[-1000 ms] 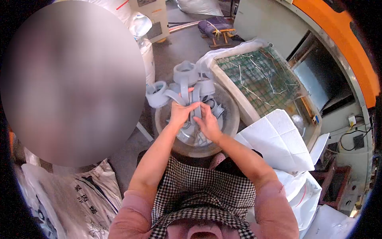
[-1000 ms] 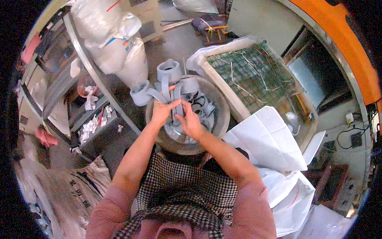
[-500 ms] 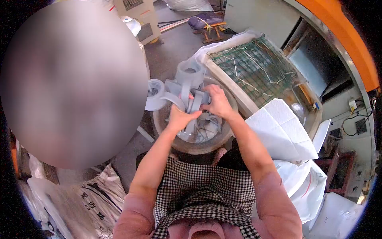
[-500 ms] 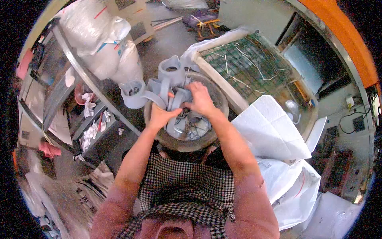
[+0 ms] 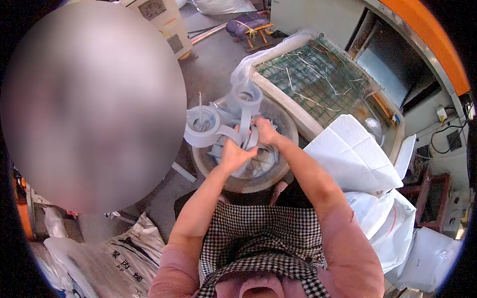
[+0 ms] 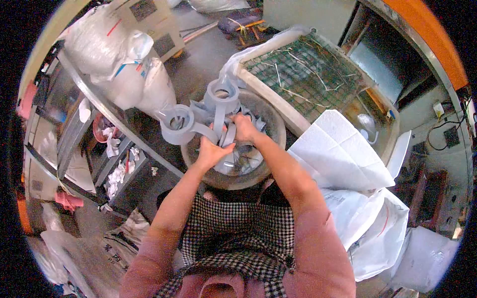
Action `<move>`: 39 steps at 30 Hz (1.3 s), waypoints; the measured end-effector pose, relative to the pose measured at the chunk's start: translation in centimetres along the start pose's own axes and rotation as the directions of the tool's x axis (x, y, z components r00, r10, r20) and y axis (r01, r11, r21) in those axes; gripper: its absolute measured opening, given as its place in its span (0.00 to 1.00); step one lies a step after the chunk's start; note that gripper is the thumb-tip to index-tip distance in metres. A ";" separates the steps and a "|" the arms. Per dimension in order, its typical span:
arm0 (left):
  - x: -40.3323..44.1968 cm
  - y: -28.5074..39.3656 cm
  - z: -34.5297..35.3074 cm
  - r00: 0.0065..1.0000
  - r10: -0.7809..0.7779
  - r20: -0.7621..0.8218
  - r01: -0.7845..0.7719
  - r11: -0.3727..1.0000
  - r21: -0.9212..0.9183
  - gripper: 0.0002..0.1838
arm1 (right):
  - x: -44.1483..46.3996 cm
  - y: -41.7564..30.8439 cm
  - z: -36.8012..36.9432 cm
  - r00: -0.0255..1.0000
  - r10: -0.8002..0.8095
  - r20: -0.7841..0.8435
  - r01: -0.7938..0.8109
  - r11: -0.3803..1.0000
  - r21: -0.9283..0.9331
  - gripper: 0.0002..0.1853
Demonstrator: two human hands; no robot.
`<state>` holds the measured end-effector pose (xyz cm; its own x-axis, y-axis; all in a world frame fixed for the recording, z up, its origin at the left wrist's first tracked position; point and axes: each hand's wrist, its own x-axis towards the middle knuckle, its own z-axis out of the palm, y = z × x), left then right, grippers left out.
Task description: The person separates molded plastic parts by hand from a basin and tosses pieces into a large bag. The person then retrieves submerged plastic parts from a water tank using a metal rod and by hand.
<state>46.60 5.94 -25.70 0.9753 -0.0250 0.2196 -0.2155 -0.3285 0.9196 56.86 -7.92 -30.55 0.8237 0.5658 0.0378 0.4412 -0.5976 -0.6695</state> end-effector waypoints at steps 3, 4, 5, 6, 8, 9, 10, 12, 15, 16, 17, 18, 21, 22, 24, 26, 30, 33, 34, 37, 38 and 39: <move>0.6 -0.5 0.1 0.992 -0.118 0.034 0.117 0.993 0.033 0.30 | 0.6 0.9 0.1 0.983 0.143 0.116 -0.134 0.988 -0.077 0.29; 0.8 -0.7 0.1 0.989 -0.137 0.057 0.134 0.990 0.047 0.30 | 0.6 1.4 0.6 0.982 0.140 0.122 -0.131 0.988 -0.080 0.29; 0.8 -1.0 0.1 0.984 -0.157 0.078 0.152 0.986 0.062 0.30 | 0.4 1.9 0.9 0.994 0.093 0.053 -0.094 0.995 0.018 0.27; 0.7 -2.2 0.4 0.985 -0.157 0.070 0.153 0.986 0.059 0.30 | 0.3 2.4 1.0 0.998 0.051 -0.024 -0.048 0.993 0.112 0.25; 1.0 -5.4 1.2 1.000 -0.026 0.011 0.024 0.995 0.100 0.31 | 0.1 3.0 -0.1 0.996 -0.018 -0.085 0.019 1.000 0.016 0.26; 0.9 -5.8 1.2 0.997 -0.065 0.031 0.062 0.994 0.090 0.33 | -0.3 3.3 -0.5 0.988 -0.075 -0.138 0.065 0.995 -0.073 0.26; 0.9 -5.8 1.0 0.997 -0.073 0.021 0.071 0.994 0.088 0.33 | -0.3 2.8 -2.3 0.998 0.020 -0.063 -0.026 0.995 -0.098 0.26; 1.2 -5.6 0.6 0.980 -0.177 0.094 0.168 0.981 0.099 0.38 | -1.2 0.6 -4.3 0.950 0.205 -0.235 -0.254 0.945 -0.205 0.24; 1.2 -4.4 0.5 0.971 -0.203 0.127 0.171 0.958 0.229 0.40 | -2.1 -4.7 -4.9 0.871 -0.272 -0.409 0.269 0.961 -0.065 0.21; 1.2 -4.8 1.1 0.971 -0.204 0.125 0.172 0.958 0.230 0.40 | -3.1 -8.4 -5.3 0.822 -0.399 -0.407 0.347 0.917 -0.198 0.23; 1.3 -5.7 2.0 0.987 -0.041 0.155 0.006 0.976 0.220 0.41 | -2.8 -9.6 -4.6 0.820 -0.456 -0.345 0.429 0.890 -0.156 0.29; 1.2 -6.2 2.8 0.975 0.121 0.184 -0.158 0.966 0.205 0.42 | -2.4 -9.9 -3.9 0.820 -0.456 -0.345 0.430 0.890 -0.154 0.29; 0.9 -7.0 4.3 0.958 0.135 0.255 -0.192 0.958 0.214 0.44 | -1.5 -9.1 -2.2 0.857 -0.426 -0.290 0.346 0.893 -0.288 0.36; 1.0 -6.8 4.4 0.946 0.100 0.307 -0.193 0.937 0.292 0.43 | -1.4 -8.8 -2.1 0.857 -0.426 -0.290 0.346 0.893 -0.289 0.36; 1.2 -6.3 4.3 0.941 0.133 0.310 -0.229 0.927 0.296 0.44 | -1.4 -8.1 -2.4 0.860 -0.413 -0.299 0.335 0.900 -0.279 0.35; 1.4 -5.8 4.2 0.934 0.166 0.316 -0.264 0.916 0.301 0.44 | -1.2 -8.0 -2.2 0.858 -0.412 -0.308 0.330 0.900 -0.284 0.35; 1.3 -6.9 4.5 0.924 0.181 0.337 -0.282 0.917 0.281 0.46 | -0.8 -7.4 -2.1 0.856 -0.427 -0.293 0.357 0.896 -0.263 0.32; 1.3 -7.8 4.6 0.909 0.076 0.410 -0.243 0.895 0.373 0.47 | -0.6 -6.8 -2.3 0.917 -0.364 -0.163 0.312 0.909 -0.277 0.31; 1.2 -7.5 4.6 0.898 0.018 0.440 -0.216 0.889 0.404 0.48 | -0.6 -6.5 -2.0 0.918 -0.362 -0.163 0.310 0.910 -0.276 0.31; 1.1 -6.6 4.3 0.931 -0.020 0.365 -0.107 0.940 0.324 0.48 | -0.2 -5.7 -1.5 0.890 -0.411 -0.198 0.355 0.897 -0.263 0.30; 1.2 -6.8 4.4 0.929 -0.021 0.369 -0.108 0.940 0.325 0.48 | -0.1 -5.4 -1.5 0.885 -0.421 -0.201 0.369 0.895 -0.249 0.28; 1.3 -7.5 4.5 0.940 0.003 0.341 -0.125 0.933 0.337 0.45 | 0.0 -5.2 -1.5 0.880 -0.428 -0.205 0.381 0.895 -0.233 0.27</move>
<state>49.69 4.11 -33.75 0.9328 -0.3468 0.0978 -0.3066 -0.6212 0.7212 55.12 -5.68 -25.97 0.6091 0.6375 0.4718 0.7916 -0.4519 -0.4113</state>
